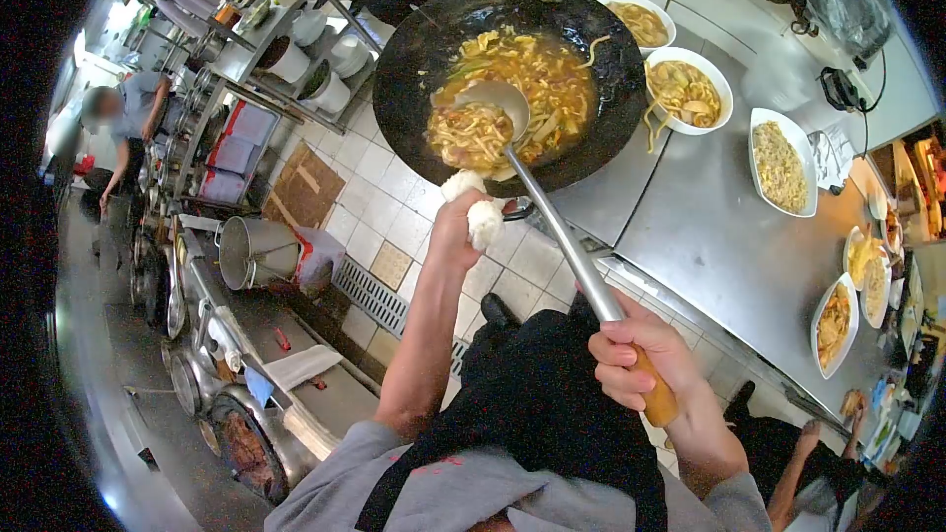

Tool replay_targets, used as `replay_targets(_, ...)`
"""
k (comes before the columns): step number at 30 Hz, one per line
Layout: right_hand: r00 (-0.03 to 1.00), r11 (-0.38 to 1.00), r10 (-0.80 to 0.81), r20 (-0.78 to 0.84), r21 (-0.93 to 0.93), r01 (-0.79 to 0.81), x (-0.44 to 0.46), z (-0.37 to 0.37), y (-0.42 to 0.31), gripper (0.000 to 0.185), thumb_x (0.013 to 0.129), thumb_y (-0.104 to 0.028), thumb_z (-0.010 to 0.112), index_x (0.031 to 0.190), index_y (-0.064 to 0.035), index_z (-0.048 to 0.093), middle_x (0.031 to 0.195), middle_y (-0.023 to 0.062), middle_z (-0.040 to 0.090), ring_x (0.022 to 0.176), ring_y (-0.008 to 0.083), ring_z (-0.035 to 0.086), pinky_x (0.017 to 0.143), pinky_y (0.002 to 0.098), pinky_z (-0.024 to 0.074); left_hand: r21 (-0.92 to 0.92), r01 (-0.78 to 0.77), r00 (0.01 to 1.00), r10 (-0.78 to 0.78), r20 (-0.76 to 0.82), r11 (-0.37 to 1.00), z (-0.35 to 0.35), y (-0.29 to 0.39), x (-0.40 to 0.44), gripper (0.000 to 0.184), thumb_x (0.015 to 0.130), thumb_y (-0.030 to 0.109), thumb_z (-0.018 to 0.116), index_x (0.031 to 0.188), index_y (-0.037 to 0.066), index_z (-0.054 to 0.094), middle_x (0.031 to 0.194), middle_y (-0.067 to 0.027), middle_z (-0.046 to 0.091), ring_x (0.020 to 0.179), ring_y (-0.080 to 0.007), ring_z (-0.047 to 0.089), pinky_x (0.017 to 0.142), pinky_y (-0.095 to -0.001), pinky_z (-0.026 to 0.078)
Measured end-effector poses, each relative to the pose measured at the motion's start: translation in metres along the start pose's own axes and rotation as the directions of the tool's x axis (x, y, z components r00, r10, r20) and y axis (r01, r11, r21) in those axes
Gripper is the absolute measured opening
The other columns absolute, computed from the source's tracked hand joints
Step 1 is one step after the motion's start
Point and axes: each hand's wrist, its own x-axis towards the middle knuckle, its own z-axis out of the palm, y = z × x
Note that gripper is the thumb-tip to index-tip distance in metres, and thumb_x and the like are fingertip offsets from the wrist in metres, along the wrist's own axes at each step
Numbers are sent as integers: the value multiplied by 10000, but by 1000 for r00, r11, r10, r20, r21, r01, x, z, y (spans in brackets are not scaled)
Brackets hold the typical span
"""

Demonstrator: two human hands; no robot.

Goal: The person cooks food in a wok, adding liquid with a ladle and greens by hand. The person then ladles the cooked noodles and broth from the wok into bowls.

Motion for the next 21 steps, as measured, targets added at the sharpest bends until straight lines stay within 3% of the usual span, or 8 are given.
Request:
replay_targets(6, 995, 982, -69, -72, -178, 55, -11, 12, -1, 555, 928, -42, 426, 1459, -123, 288, 577, -2, 377, 344, 74, 367, 273, 252, 336, -14, -14, 1000, 14, -4, 1000, 9, 5, -8, 176, 787, 36, 579, 955, -9, 550, 787, -92, 608, 638, -225, 639, 556, -345, 530)
replay_targets(9, 997, 997, -75, -23, -16, 74, -23, 12, -6, 569, 931, -42, 413, 1473, -115, 258, 575, 1, 378, 338, 71, 366, 269, 254, 335, -46, -24, 1000, 25, 14, 999, 5, 1, -3, 181, 783, 32, 579, 955, -14, 546, 803, -103, 609, 648, -235, 642, 567, -346, 533)
replay_targets(12, 993, 978, -87, 76, 197, 70, -34, 12, -10, 565, 937, -47, 404, 1478, -112, 252, 578, -2, 378, 332, 70, 361, 267, 249, 326, -37, 34, 999, -33, 29, 999, 1, 4, -2, 261, 761, -22, 564, 1021, -39, 552, 910, -137, 625, 758, -278, 670, 637, -380, 561)
replay_targets(17, 985, 965, -122, 118, 246, 90, -21, 0, -9, 530, 960, -82, 391, 1476, -89, 272, 596, -23, 389, 362, 33, 383, 285, 249, 367, -48, 22, 999, -20, 35, 999, -10, -4, 9, 240, 765, -15, 563, 1003, -31, 547, 884, -126, 618, 750, -287, 672, 623, -384, 557)
replay_targets(21, 942, 922, -164, 292, 385, 41, -23, 0, -16, 604, 972, -139, 345, 1515, -82, 87, 666, -2, 421, 400, 54, 432, 322, 264, 395, -56, 2, 1000, -2, 3, 998, -3, -5, 8, 181, 767, 0, 571, 945, -4, 541, 835, -102, 596, 707, -264, 659, 618, -384, 558)
